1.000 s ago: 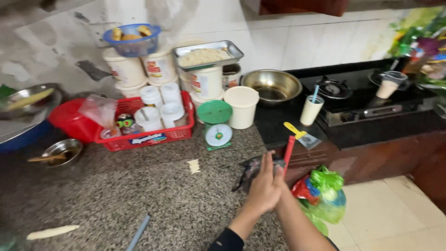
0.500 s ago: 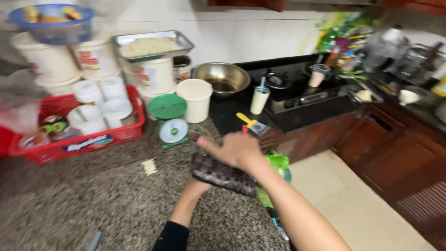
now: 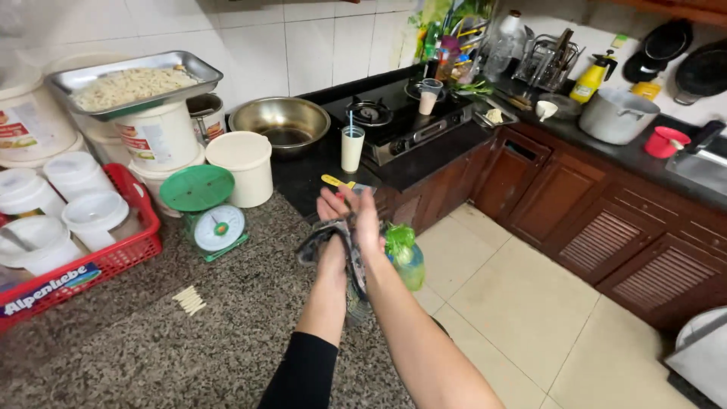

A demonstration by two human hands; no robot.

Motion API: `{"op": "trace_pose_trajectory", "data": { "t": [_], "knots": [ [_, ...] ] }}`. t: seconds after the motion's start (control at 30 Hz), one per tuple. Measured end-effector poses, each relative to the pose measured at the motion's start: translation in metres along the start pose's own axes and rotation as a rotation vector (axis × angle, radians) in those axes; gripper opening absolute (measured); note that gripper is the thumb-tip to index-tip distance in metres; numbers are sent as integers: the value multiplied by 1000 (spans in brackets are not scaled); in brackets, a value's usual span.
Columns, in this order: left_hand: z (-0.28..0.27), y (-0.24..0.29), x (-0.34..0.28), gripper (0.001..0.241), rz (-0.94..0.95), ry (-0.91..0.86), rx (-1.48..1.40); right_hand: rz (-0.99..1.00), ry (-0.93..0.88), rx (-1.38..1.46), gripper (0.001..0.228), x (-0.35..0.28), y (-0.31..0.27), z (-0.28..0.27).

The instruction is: Shape dough into small floral patterns and align them on the table.

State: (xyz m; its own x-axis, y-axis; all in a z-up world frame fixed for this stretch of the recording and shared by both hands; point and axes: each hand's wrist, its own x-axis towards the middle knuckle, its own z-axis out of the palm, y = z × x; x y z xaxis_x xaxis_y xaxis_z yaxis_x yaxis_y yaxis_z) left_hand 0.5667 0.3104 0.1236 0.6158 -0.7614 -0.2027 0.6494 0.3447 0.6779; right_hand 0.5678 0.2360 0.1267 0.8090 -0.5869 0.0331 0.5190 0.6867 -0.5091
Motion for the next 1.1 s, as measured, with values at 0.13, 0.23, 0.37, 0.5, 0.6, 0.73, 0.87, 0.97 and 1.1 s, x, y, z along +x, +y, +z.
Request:
{"op": "trace_pose_trajectory", "data": {
  "t": [0.13, 0.23, 0.37, 0.5, 0.6, 0.73, 0.87, 0.97, 1.1],
  "knots": [
    [-46, -23, 56, 39, -22, 28, 23, 58, 197, -310, 64, -8, 13, 2],
    [-76, -19, 82, 46, -80, 37, -85, -330, -86, -1223, 71, -11, 28, -1],
    [-104, -11, 97, 42, 59, -47, 70, -367, 43, -1615, 73, -62, 34, 55],
    [-122, -12, 112, 38, 199, -137, 214, -441, -35, -1684, 69, -110, 26, 95],
    [-129, 1, 118, 36, 299, -207, 318, -348, -46, -1709, 74, -153, 13, 119],
    [-111, 51, 84, 32, 441, -312, 456, 157, 45, -1062, 89, -134, -28, 68],
    [-30, 80, -34, 31, 518, -383, 728, 487, 194, -707, 82, -135, -67, 86],
    [-19, 46, -75, 45, 850, -276, 1239, 612, -210, -84, 67, -87, -38, -23],
    [-64, 4, -2, 26, 811, 288, 1732, 431, 74, -76, 49, -116, -23, 39]
  ]
}}
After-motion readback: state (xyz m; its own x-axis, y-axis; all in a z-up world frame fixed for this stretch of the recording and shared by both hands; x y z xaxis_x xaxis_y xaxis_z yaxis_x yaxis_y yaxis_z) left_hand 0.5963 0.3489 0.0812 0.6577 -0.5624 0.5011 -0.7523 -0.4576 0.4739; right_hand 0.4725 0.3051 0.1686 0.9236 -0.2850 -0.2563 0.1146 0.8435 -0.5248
